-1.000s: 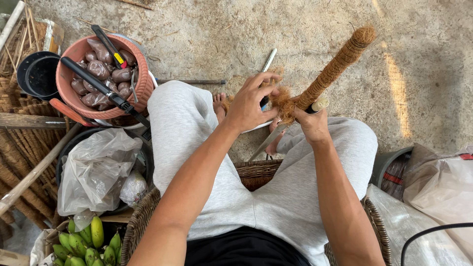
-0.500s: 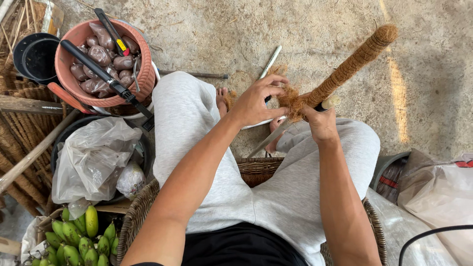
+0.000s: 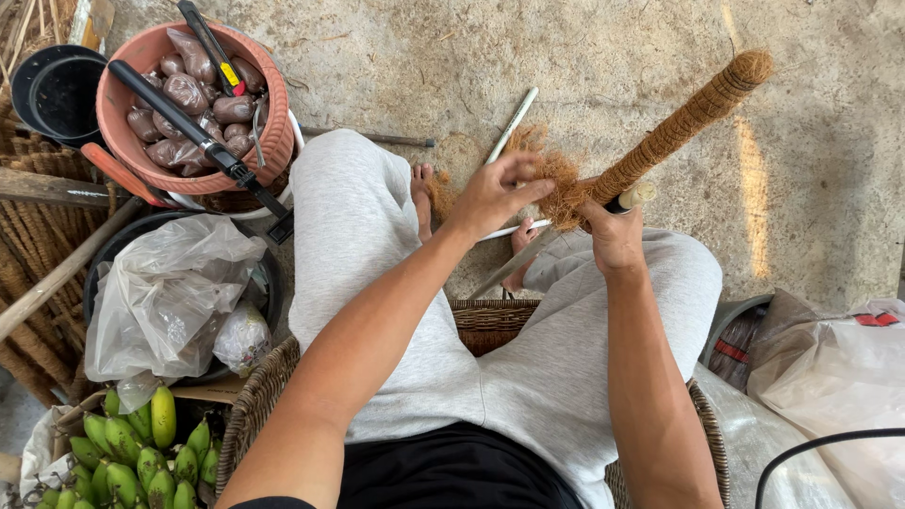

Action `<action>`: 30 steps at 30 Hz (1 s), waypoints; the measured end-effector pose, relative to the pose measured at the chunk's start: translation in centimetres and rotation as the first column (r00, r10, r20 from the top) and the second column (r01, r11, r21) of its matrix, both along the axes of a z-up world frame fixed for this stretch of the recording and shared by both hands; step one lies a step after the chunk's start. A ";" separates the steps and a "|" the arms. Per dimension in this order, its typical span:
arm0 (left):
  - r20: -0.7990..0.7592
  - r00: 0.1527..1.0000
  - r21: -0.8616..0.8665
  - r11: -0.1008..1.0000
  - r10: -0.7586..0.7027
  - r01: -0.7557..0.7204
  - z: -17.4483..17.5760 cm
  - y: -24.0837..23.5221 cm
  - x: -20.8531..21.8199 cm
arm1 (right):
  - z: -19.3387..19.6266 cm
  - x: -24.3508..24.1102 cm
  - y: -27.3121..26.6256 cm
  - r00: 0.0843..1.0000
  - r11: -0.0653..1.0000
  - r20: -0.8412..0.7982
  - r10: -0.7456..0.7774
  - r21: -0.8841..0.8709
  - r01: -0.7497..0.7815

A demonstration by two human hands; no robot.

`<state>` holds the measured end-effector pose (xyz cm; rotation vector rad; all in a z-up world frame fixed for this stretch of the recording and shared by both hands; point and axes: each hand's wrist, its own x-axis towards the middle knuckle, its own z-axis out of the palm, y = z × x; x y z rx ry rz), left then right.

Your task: The person is sitting on a low chair and wrapping fibrous material around a long white rod to create a broom head. They use their hands to gather and press the fibers onto the rod, working their way along its length.

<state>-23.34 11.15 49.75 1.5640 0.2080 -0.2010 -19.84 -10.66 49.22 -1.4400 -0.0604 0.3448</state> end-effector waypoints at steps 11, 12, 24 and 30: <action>0.046 0.995 0.055 0.994 0.087 -0.089 -2.0 -1.9 0.1 | 0.4 -0.2 0.4 0.999 1.000 0.038 -0.002 -0.015 0.003; 0.072 0.994 0.070 0.993 0.088 -0.093 -2.1 -1.8 0.1 | 0.4 -0.1 0.5 0.999 1.000 0.033 -0.011 -0.017 0.012; -0.117 0.993 -0.066 0.997 0.018 -0.026 -0.4 -2.0 0.4 | 1.1 -0.2 0.8 0.998 0.999 0.055 -0.024 0.032 0.022; 0.087 0.980 -0.087 0.981 0.179 -0.172 -2.4 -1.1 1.1 | 0.6 -0.1 0.5 0.993 0.985 -0.024 -0.113 -0.131 0.108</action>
